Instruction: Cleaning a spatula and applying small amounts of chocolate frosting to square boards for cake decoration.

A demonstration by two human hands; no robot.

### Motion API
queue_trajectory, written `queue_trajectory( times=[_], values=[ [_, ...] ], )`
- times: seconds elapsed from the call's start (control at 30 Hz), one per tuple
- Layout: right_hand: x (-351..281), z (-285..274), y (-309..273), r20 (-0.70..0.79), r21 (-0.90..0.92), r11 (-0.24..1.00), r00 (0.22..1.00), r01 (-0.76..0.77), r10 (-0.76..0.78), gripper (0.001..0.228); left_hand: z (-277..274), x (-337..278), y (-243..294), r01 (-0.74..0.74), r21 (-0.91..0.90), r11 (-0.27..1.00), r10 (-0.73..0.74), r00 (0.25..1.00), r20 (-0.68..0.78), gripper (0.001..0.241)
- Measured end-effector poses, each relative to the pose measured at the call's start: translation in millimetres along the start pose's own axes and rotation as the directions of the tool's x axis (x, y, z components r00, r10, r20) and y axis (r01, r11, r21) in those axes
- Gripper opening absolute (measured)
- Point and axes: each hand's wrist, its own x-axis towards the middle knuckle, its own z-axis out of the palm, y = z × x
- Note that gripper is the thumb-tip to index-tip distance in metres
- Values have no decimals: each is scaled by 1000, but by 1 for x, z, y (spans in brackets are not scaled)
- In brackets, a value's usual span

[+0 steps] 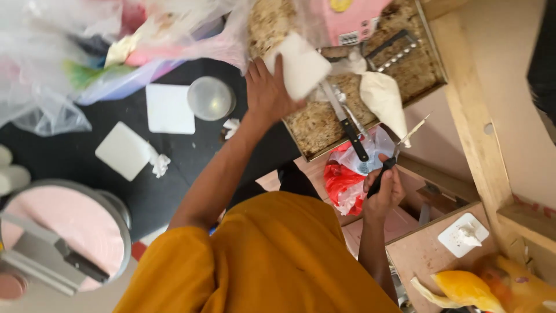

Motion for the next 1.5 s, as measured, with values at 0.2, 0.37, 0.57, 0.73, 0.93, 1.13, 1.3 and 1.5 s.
queue_trajectory(
  times=[0.2, 0.37, 0.57, 0.73, 0.93, 1.13, 1.3, 1.5],
  values=[
    [12, 20, 14, 180, -17, 999, 982, -48, 50, 42, -53, -169, 0, 39, -175, 984, -39, 999, 2, 112],
    [4, 57, 46, 375, -136, 984, 913, -114, 158, 38, -27, -230, -25, 241, -120, 963, -245, 969, -20, 103],
    [-17, 82, 101, 532, -151, 959, 798, -240, 283, 29, -19, -242, -30, 289, -193, 938, -299, 954, -23, 97],
    [-39, 100, 113, 503, -134, 963, 822, -233, 268, 34, -5, -244, -33, 269, -266, 926, -290, 956, -43, 92],
    [-60, 112, 116, 370, -119, 981, 910, -155, 189, 47, 7, -239, -42, 186, -357, 915, -209, 978, -25, 88],
    [-85, 122, 107, 309, -53, 998, 951, 38, -20, 50, 3, -234, -48, 218, -364, 905, -218, 975, 42, 85],
    [-94, 121, 110, 412, -68, 988, 906, 140, -100, 41, -5, -229, -48, 281, -337, 899, -245, 959, 145, 80],
    [-89, 118, 116, 376, -101, 984, 921, 149, -101, 34, -14, -223, -53, 383, -461, 801, -318, 924, 214, 66]
  ],
)
